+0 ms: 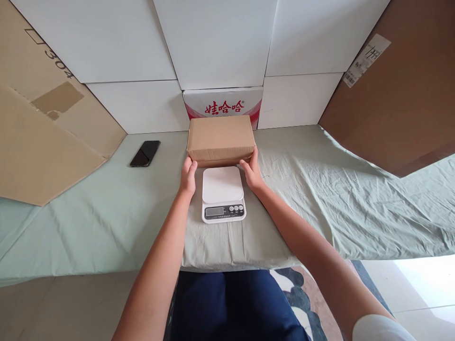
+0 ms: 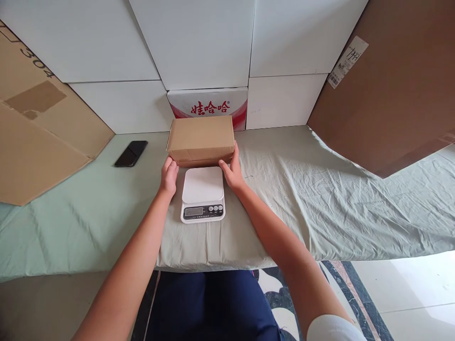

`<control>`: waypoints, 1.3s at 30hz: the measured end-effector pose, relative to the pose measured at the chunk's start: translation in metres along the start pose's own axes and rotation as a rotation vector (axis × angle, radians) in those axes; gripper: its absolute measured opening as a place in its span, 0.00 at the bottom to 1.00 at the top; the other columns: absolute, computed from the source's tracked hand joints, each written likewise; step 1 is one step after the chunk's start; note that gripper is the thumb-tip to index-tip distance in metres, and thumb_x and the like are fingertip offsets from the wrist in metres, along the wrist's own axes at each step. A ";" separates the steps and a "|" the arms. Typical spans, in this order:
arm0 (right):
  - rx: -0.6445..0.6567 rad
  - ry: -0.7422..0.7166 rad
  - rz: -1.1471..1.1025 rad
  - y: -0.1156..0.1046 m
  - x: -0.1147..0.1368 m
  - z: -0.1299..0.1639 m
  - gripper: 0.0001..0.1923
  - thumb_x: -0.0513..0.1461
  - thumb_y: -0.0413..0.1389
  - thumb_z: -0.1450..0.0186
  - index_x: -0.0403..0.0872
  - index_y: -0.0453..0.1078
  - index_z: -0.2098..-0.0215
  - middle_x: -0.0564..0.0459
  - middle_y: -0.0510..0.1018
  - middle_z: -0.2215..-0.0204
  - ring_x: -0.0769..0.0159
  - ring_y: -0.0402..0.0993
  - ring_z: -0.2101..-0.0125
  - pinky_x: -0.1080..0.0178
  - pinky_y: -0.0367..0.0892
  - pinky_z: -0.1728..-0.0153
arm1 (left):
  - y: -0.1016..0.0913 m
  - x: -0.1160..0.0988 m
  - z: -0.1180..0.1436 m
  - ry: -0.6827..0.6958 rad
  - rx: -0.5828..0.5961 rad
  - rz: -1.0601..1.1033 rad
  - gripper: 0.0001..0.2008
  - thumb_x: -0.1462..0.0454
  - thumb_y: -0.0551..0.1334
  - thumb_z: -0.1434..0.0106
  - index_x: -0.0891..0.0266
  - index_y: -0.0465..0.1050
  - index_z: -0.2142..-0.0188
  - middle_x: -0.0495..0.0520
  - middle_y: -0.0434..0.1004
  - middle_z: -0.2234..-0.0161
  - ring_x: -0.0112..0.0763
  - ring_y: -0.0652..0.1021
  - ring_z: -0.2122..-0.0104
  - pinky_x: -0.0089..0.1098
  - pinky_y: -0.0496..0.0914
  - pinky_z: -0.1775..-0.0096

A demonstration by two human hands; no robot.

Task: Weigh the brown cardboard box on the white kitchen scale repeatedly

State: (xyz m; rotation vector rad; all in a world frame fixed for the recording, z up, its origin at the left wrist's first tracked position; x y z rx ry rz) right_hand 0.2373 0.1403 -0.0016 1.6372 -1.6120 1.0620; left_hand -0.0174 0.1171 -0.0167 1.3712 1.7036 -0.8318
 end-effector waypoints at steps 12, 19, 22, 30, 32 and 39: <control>0.007 -0.156 0.070 -0.003 0.024 0.016 0.50 0.64 0.51 0.32 0.61 0.29 0.23 0.53 0.41 0.20 0.48 0.41 0.22 0.37 0.46 0.22 | 0.007 -0.054 0.018 0.132 0.023 -0.001 0.32 0.41 0.61 0.33 0.59 0.69 0.40 0.65 0.76 0.42 0.52 0.75 0.38 0.47 0.68 0.37; 0.027 -0.146 0.069 -0.012 0.050 0.074 0.47 0.60 0.52 0.30 0.64 0.31 0.23 0.54 0.40 0.20 0.46 0.40 0.21 0.33 0.48 0.24 | 0.001 -0.076 0.079 0.048 -0.027 -0.016 0.36 0.38 0.54 0.32 0.56 0.68 0.35 0.64 0.75 0.38 0.53 0.72 0.34 0.48 0.66 0.35; 0.040 -0.091 0.037 -0.016 0.058 0.096 0.45 0.60 0.52 0.30 0.63 0.35 0.23 0.51 0.46 0.22 0.45 0.46 0.23 0.33 0.53 0.26 | -0.003 -0.079 0.101 -0.004 -0.065 -0.024 0.39 0.34 0.50 0.33 0.56 0.70 0.36 0.63 0.75 0.37 0.54 0.71 0.33 0.48 0.68 0.35; 0.031 -0.023 0.014 -0.015 0.065 0.103 0.41 0.58 0.52 0.30 0.59 0.45 0.24 0.45 0.58 0.26 0.42 0.57 0.28 0.34 0.60 0.29 | -0.009 -0.082 0.132 -0.070 -0.106 -0.021 0.41 0.34 0.51 0.33 0.55 0.67 0.32 0.62 0.72 0.33 0.54 0.69 0.30 0.49 0.66 0.33; 0.023 -0.028 0.014 -0.015 0.066 0.102 0.40 0.57 0.52 0.29 0.60 0.45 0.24 0.46 0.58 0.26 0.43 0.58 0.28 0.34 0.61 0.30 | -0.010 -0.081 0.135 -0.090 -0.104 -0.015 0.41 0.34 0.52 0.33 0.54 0.67 0.31 0.61 0.71 0.32 0.54 0.68 0.30 0.49 0.65 0.32; 0.019 -0.024 0.033 -0.015 0.068 0.104 0.40 0.56 0.53 0.29 0.61 0.44 0.24 0.44 0.62 0.30 0.43 0.59 0.30 0.34 0.63 0.32 | -0.007 -0.078 0.126 -0.103 -0.079 -0.011 0.42 0.34 0.51 0.33 0.54 0.63 0.30 0.62 0.71 0.32 0.53 0.71 0.32 0.49 0.66 0.33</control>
Point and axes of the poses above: each hand's wrist, its own z-axis away from the middle knuckle, its own y-axis out of the palm, x = y × z, the point moved 5 cm from there along -z, towards the middle knuckle
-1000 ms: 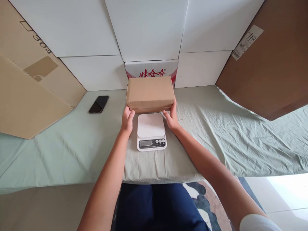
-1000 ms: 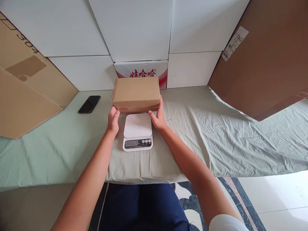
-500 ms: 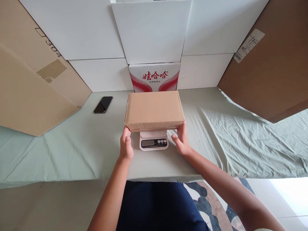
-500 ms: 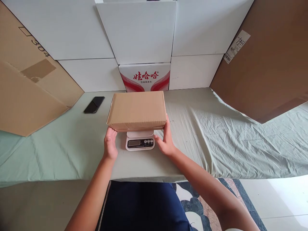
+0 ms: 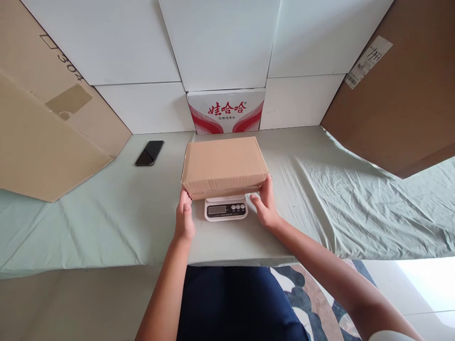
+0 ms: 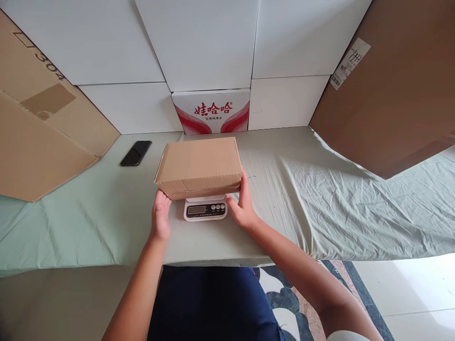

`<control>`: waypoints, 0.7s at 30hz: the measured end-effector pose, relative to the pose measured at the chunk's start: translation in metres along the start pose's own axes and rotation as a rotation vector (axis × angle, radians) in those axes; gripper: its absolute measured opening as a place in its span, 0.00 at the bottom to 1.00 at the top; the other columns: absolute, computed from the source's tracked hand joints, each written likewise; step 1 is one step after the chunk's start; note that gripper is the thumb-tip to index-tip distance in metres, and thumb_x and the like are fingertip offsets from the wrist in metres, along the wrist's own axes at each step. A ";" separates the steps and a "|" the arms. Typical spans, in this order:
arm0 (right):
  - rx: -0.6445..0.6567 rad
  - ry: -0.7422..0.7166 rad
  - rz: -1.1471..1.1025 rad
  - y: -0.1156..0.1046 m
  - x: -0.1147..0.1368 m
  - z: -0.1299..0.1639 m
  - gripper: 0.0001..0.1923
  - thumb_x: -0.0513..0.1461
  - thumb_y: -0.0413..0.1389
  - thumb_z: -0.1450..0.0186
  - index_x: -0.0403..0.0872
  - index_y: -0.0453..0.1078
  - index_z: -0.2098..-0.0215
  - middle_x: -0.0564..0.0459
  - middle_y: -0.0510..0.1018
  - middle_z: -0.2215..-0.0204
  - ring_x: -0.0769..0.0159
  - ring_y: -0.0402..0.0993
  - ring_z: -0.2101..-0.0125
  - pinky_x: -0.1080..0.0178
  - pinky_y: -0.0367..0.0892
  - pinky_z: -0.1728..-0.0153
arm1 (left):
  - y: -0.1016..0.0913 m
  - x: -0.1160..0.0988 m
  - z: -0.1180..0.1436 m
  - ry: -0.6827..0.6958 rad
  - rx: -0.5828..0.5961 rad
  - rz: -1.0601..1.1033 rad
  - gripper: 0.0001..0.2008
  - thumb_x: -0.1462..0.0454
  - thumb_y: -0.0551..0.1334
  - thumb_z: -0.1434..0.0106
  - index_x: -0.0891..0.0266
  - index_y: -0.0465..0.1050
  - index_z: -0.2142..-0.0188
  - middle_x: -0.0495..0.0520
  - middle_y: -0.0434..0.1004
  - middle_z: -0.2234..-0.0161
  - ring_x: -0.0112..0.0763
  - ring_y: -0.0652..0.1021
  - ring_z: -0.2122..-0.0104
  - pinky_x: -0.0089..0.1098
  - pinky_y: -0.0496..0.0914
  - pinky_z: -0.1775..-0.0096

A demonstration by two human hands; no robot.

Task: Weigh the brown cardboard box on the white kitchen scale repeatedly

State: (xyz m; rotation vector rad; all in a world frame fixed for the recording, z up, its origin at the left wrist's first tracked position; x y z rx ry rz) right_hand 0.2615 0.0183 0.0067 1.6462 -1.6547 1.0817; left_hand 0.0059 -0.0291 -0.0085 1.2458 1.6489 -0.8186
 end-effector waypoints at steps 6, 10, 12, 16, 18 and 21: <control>-0.014 0.005 0.022 0.000 0.001 -0.001 0.40 0.57 0.53 0.29 0.61 0.45 0.24 0.44 0.62 0.30 0.42 0.60 0.31 0.33 0.65 0.34 | 0.001 0.002 -0.004 -0.012 0.011 -0.007 0.40 0.35 0.50 0.32 0.51 0.63 0.30 0.60 0.71 0.32 0.52 0.69 0.30 0.49 0.67 0.33; -0.030 0.004 0.025 0.000 0.004 -0.001 0.39 0.56 0.53 0.29 0.61 0.46 0.25 0.45 0.62 0.30 0.43 0.63 0.33 0.35 0.67 0.35 | 0.001 0.002 -0.003 -0.013 0.017 -0.006 0.40 0.34 0.50 0.32 0.52 0.63 0.30 0.60 0.70 0.32 0.53 0.69 0.30 0.50 0.67 0.33; -0.036 0.010 0.035 0.000 0.005 -0.001 0.39 0.57 0.53 0.29 0.62 0.46 0.25 0.45 0.62 0.30 0.43 0.63 0.33 0.36 0.67 0.36 | 0.000 0.002 -0.003 -0.023 0.021 -0.011 0.40 0.34 0.50 0.33 0.52 0.63 0.30 0.61 0.71 0.32 0.53 0.68 0.30 0.50 0.67 0.33; -0.045 0.021 0.043 -0.001 0.004 0.000 0.39 0.57 0.53 0.30 0.62 0.47 0.25 0.45 0.62 0.31 0.43 0.63 0.34 0.34 0.67 0.36 | 0.000 0.002 -0.003 -0.022 0.026 -0.011 0.41 0.34 0.50 0.33 0.51 0.64 0.30 0.61 0.71 0.32 0.54 0.68 0.30 0.51 0.67 0.33; -0.049 0.021 0.038 -0.001 0.002 0.000 0.38 0.57 0.53 0.30 0.62 0.48 0.26 0.45 0.62 0.31 0.42 0.63 0.34 0.34 0.67 0.37 | 0.000 0.002 -0.004 -0.020 0.025 -0.009 0.41 0.34 0.50 0.33 0.51 0.63 0.30 0.61 0.70 0.32 0.53 0.68 0.30 0.51 0.66 0.32; -0.050 0.018 0.030 0.000 0.002 0.000 0.37 0.57 0.53 0.30 0.61 0.49 0.27 0.44 0.62 0.31 0.42 0.63 0.34 0.34 0.67 0.37 | 0.000 0.002 -0.004 -0.023 0.017 -0.013 0.41 0.34 0.50 0.33 0.51 0.63 0.30 0.61 0.71 0.32 0.53 0.67 0.29 0.51 0.64 0.31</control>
Point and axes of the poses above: each hand's wrist, its own z-axis away from the middle knuckle, its own y-axis out of the palm, x = y × z, the point moved 5 cm from there along -z, towards the middle knuckle
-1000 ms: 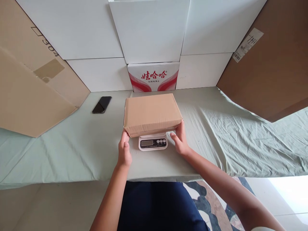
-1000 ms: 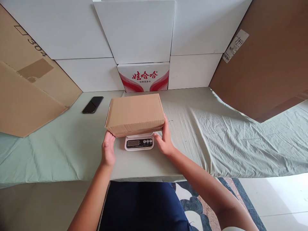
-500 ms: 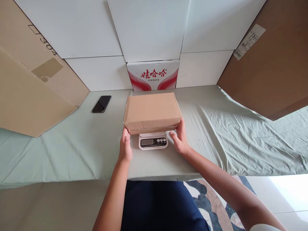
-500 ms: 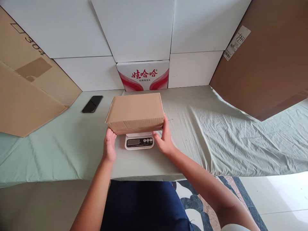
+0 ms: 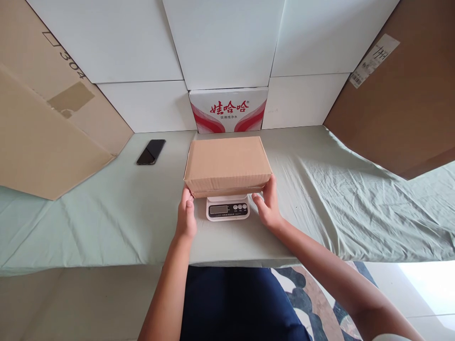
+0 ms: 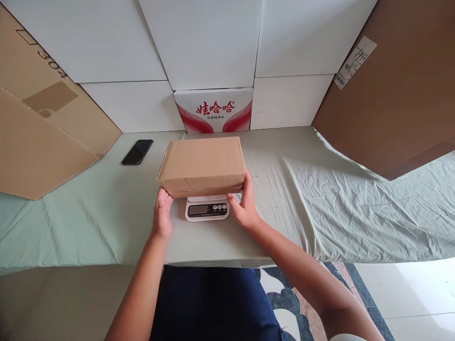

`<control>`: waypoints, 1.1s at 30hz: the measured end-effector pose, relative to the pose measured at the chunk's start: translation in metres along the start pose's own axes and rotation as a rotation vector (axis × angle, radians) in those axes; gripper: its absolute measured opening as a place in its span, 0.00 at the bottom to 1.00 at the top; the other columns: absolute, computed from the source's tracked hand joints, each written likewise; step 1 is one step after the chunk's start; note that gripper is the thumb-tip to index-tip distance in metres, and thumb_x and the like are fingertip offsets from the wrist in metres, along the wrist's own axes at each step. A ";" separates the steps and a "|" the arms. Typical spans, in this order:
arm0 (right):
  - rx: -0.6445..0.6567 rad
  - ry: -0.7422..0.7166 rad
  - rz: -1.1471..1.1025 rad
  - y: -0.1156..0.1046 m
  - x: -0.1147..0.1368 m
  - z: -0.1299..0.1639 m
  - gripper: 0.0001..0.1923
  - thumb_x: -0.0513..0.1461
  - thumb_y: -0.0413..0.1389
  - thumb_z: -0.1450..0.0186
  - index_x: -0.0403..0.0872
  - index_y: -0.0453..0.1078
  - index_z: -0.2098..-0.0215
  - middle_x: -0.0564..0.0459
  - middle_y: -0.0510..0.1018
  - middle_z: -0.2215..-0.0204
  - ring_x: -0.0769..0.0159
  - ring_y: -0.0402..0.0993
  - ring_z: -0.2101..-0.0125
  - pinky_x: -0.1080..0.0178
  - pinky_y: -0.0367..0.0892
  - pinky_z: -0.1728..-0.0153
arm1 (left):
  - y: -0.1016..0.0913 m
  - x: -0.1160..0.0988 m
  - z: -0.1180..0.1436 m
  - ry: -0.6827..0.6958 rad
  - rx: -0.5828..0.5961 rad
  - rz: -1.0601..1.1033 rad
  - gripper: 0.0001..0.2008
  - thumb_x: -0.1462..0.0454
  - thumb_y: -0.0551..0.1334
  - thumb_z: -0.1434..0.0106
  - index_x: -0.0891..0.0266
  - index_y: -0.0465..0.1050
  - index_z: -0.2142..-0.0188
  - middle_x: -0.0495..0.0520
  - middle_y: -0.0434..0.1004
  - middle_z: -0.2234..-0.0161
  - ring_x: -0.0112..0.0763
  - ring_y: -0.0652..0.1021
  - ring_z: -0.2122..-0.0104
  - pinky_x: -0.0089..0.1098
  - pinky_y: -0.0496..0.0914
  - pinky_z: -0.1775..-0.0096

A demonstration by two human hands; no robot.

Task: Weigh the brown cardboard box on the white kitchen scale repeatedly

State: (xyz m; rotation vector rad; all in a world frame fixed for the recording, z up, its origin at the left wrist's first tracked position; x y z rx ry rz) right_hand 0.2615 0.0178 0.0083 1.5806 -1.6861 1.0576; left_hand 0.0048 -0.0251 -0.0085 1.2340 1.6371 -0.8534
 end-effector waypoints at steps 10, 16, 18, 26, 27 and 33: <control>-0.017 0.018 0.000 0.000 0.003 -0.002 0.37 0.58 0.53 0.31 0.62 0.51 0.28 0.44 0.63 0.32 0.42 0.67 0.38 0.34 0.70 0.41 | 0.000 -0.001 0.000 -0.002 0.006 0.008 0.42 0.33 0.51 0.33 0.51 0.63 0.29 0.60 0.68 0.30 0.52 0.68 0.29 0.49 0.66 0.32; -0.053 0.015 -0.046 -0.004 0.001 -0.002 0.36 0.57 0.50 0.28 0.67 0.43 0.26 0.50 0.55 0.26 0.45 0.57 0.28 0.33 0.59 0.30 | -0.007 -0.002 0.003 0.084 -0.099 0.035 0.41 0.35 0.52 0.32 0.44 0.51 0.24 0.53 0.50 0.22 0.47 0.56 0.24 0.48 0.56 0.27; -0.071 0.024 -0.057 -0.007 -0.001 -0.003 0.36 0.57 0.49 0.28 0.68 0.43 0.26 0.52 0.53 0.25 0.45 0.53 0.25 0.32 0.55 0.27 | -0.010 -0.002 0.004 0.091 -0.129 0.035 0.41 0.35 0.51 0.31 0.43 0.50 0.25 0.52 0.51 0.22 0.45 0.55 0.24 0.48 0.55 0.26; -0.064 0.055 -0.128 -0.006 -0.001 -0.003 0.35 0.57 0.51 0.29 0.66 0.47 0.27 0.49 0.56 0.26 0.44 0.60 0.29 0.32 0.59 0.30 | -0.008 -0.001 0.006 0.056 -0.118 0.025 0.45 0.33 0.50 0.33 0.49 0.53 0.25 0.58 0.53 0.23 0.48 0.57 0.24 0.47 0.56 0.27; -0.064 0.055 -0.133 -0.006 -0.001 -0.003 0.35 0.57 0.51 0.29 0.65 0.47 0.27 0.48 0.56 0.26 0.44 0.60 0.29 0.33 0.60 0.30 | -0.008 -0.001 0.006 0.051 -0.117 0.032 0.45 0.33 0.50 0.33 0.50 0.53 0.25 0.58 0.53 0.23 0.48 0.57 0.24 0.46 0.56 0.27; -0.068 0.045 -0.177 -0.005 -0.001 -0.004 0.35 0.56 0.53 0.29 0.62 0.50 0.28 0.47 0.59 0.27 0.44 0.61 0.30 0.34 0.61 0.31 | -0.007 -0.002 0.005 0.022 -0.107 0.054 0.47 0.31 0.51 0.35 0.52 0.55 0.25 0.60 0.55 0.24 0.50 0.59 0.25 0.47 0.56 0.27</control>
Point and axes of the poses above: each hand's wrist, its own z-axis away from the middle knuckle, its own y-axis out of the palm, x = y × z, the point moved 5 cm from there along -z, towards the middle knuckle
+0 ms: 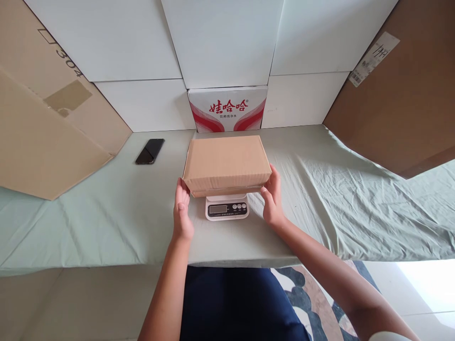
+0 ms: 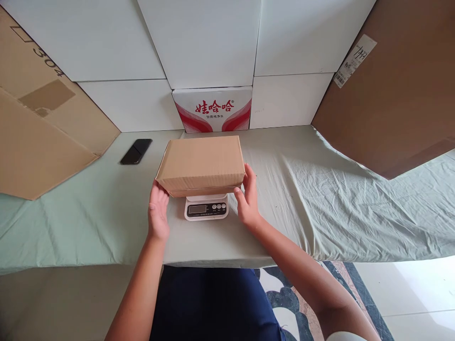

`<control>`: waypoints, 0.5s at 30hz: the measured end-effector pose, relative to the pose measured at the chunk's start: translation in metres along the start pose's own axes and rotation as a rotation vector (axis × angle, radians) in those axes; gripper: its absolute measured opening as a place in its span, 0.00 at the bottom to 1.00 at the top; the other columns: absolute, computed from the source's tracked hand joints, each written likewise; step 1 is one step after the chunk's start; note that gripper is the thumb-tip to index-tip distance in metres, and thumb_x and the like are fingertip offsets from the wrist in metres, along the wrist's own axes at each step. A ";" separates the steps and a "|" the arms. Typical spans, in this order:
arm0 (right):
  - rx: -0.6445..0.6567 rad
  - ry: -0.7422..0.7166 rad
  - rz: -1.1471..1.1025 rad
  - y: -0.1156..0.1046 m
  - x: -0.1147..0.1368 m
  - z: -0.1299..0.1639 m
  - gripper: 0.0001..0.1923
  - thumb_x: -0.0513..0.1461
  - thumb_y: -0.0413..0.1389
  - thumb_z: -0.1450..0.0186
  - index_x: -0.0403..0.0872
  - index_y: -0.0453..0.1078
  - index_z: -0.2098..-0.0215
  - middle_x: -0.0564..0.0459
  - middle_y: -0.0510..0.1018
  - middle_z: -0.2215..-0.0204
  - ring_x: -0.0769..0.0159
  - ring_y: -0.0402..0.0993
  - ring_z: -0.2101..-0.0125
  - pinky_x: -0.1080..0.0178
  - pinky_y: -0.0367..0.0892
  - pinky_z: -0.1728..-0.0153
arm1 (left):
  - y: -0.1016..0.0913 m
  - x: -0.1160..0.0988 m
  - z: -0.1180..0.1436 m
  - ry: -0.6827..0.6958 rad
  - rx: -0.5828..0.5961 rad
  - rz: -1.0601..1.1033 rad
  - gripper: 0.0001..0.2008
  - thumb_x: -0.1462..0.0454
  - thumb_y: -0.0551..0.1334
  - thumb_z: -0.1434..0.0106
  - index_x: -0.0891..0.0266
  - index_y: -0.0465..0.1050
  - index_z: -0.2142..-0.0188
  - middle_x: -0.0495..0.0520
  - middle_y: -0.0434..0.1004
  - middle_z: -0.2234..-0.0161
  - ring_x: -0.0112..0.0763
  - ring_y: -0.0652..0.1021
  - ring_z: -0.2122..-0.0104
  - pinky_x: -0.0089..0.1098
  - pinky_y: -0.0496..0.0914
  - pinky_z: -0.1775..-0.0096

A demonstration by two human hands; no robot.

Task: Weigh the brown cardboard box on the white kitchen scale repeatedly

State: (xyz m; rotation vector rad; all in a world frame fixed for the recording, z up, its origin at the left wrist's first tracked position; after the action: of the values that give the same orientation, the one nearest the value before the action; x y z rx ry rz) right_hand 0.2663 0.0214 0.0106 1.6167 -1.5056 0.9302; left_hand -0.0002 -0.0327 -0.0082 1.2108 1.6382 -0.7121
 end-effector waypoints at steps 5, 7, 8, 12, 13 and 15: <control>0.007 0.018 -0.014 -0.001 -0.003 -0.001 0.34 0.56 0.53 0.29 0.63 0.51 0.28 0.48 0.60 0.28 0.45 0.62 0.31 0.34 0.61 0.32 | 0.000 0.000 0.000 -0.012 -0.009 0.001 0.48 0.31 0.51 0.36 0.52 0.55 0.25 0.60 0.55 0.24 0.50 0.59 0.25 0.47 0.55 0.27; 0.006 0.023 -0.007 -0.001 -0.004 -0.001 0.34 0.56 0.53 0.29 0.63 0.52 0.29 0.48 0.61 0.28 0.45 0.62 0.32 0.34 0.61 0.32 | 0.000 0.000 0.000 -0.015 -0.010 0.001 0.48 0.31 0.51 0.36 0.51 0.55 0.25 0.60 0.55 0.24 0.50 0.59 0.25 0.48 0.55 0.27; 0.005 0.025 -0.005 -0.001 -0.004 -0.001 0.34 0.56 0.53 0.29 0.63 0.53 0.29 0.47 0.61 0.29 0.44 0.62 0.32 0.34 0.61 0.32 | 0.000 0.000 0.000 -0.018 -0.010 0.001 0.48 0.31 0.51 0.36 0.51 0.55 0.25 0.60 0.55 0.24 0.50 0.58 0.25 0.48 0.55 0.27; 0.005 0.032 -0.007 -0.001 -0.003 -0.002 0.33 0.56 0.53 0.29 0.62 0.53 0.29 0.47 0.62 0.29 0.44 0.63 0.33 0.34 0.62 0.33 | 0.000 0.000 0.000 -0.029 -0.015 0.005 0.48 0.31 0.51 0.36 0.52 0.55 0.25 0.60 0.55 0.24 0.50 0.58 0.25 0.48 0.54 0.26; 0.006 0.034 -0.009 -0.001 -0.003 -0.002 0.34 0.56 0.53 0.29 0.62 0.53 0.29 0.47 0.62 0.29 0.45 0.63 0.33 0.35 0.62 0.33 | 0.000 0.000 0.001 -0.033 -0.017 0.006 0.49 0.30 0.51 0.36 0.52 0.55 0.25 0.60 0.54 0.24 0.50 0.58 0.25 0.49 0.54 0.26; 0.011 0.038 -0.017 -0.001 -0.003 -0.001 0.34 0.56 0.53 0.29 0.62 0.52 0.28 0.48 0.62 0.29 0.45 0.63 0.32 0.35 0.63 0.32 | 0.000 0.000 0.002 -0.049 -0.013 0.009 0.49 0.30 0.51 0.37 0.52 0.55 0.25 0.60 0.54 0.24 0.51 0.57 0.24 0.49 0.54 0.26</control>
State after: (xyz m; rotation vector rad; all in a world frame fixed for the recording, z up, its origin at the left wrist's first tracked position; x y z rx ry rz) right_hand 0.2671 0.0241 0.0084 1.6087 -1.4608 0.9566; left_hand 0.0001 -0.0341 -0.0093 1.1826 1.5937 -0.7188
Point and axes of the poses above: each hand's wrist, its own z-axis away from the middle knuckle, its own y-axis out of the palm, x = y × z, the point moved 5 cm from there along -z, towards the middle knuckle
